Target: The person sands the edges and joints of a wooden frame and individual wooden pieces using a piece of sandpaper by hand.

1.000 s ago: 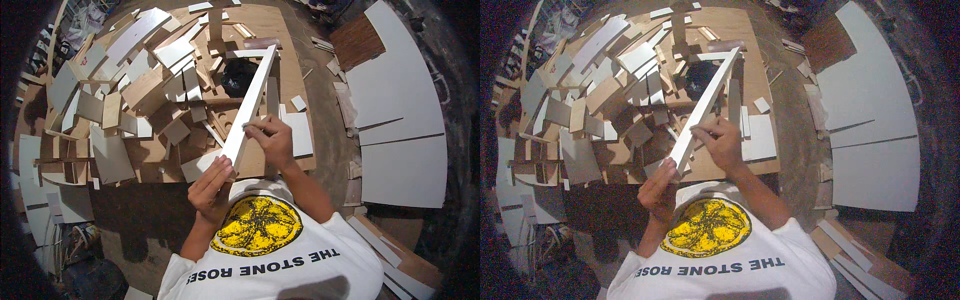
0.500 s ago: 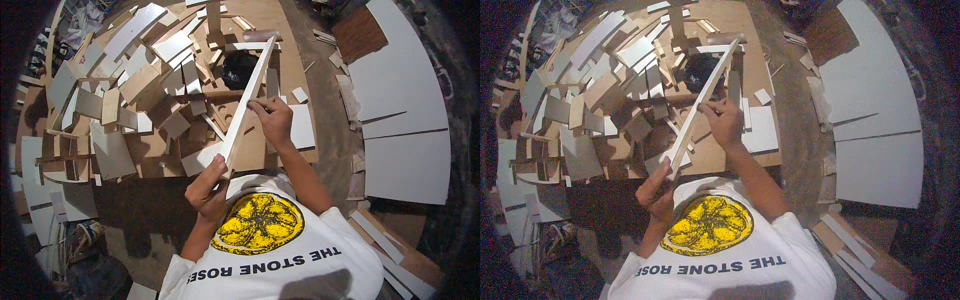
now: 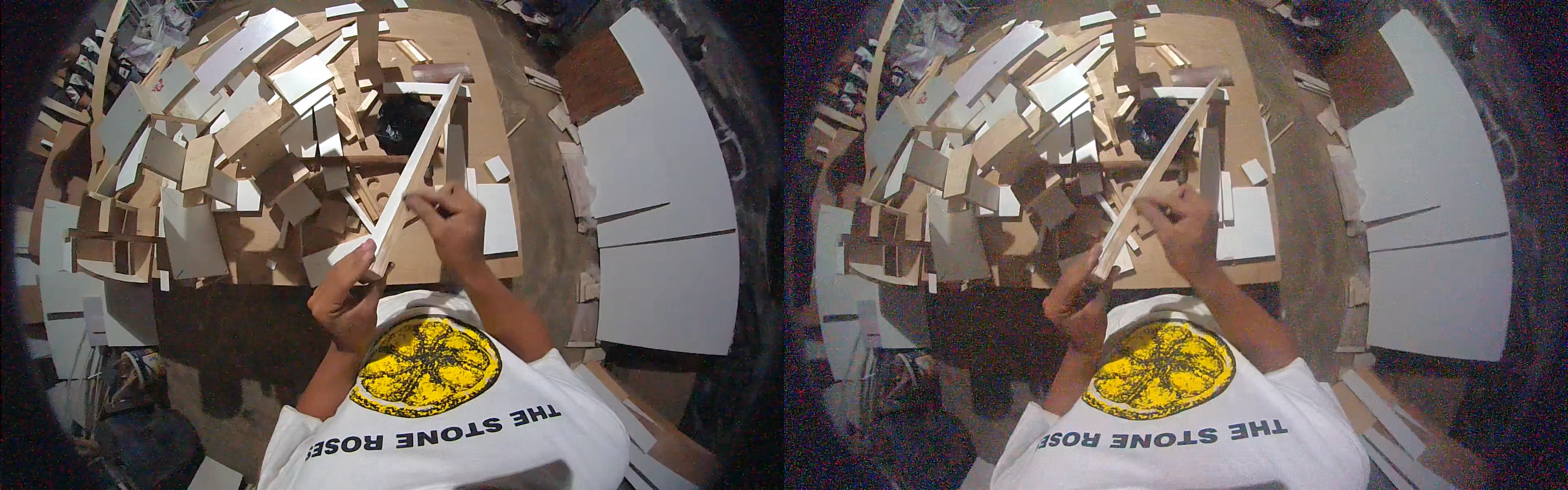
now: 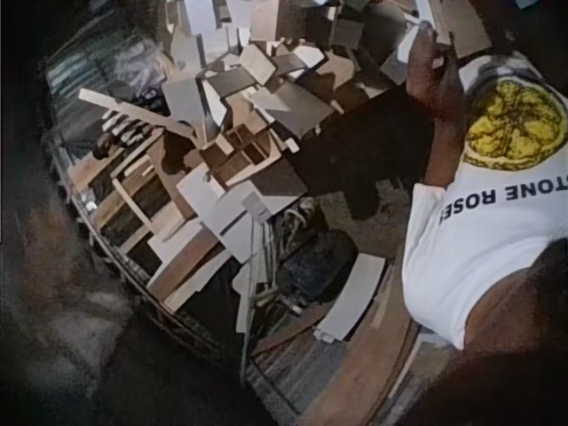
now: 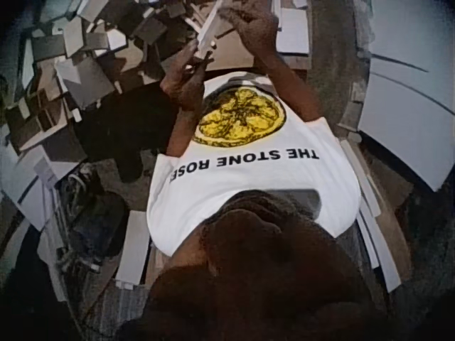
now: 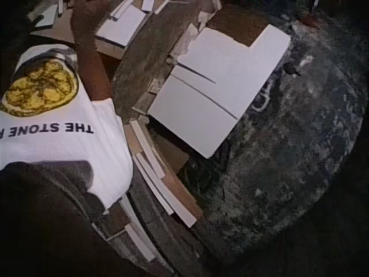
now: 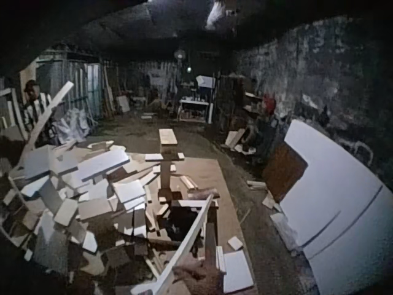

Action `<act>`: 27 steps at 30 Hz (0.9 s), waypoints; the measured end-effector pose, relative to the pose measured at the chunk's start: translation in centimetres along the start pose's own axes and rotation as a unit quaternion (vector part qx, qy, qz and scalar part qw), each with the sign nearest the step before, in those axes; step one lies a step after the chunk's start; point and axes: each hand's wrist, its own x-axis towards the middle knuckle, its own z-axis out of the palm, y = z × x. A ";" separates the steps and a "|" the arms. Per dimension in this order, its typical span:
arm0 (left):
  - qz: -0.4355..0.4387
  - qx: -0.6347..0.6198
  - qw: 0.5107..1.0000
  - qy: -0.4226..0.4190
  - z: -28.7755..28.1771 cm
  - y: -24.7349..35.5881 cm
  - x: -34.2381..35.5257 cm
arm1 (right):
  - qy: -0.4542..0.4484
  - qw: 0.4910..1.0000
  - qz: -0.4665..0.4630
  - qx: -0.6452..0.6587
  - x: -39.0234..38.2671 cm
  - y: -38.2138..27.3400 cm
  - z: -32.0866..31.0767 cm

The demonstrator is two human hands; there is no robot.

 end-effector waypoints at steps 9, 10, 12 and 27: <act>0.076 -0.078 0.993 0.038 1.9 0.3 0.4 | -0.040 0.996 -0.014 0.076 -1.1 -2.0 -2.8; 0.075 -0.080 0.993 0.039 1.9 0.4 0.5 | -0.068 0.995 -0.048 0.058 -2.2 -3.1 -3.0; 0.085 -0.052 0.995 0.026 1.7 1.3 0.7 | -0.093 0.987 -0.123 0.039 -3.9 -5.8 -3.7; 0.116 -0.040 0.992 -0.007 2.2 1.6 -0.5 | -0.051 0.999 0.013 0.011 -4.2 -3.4 -4.7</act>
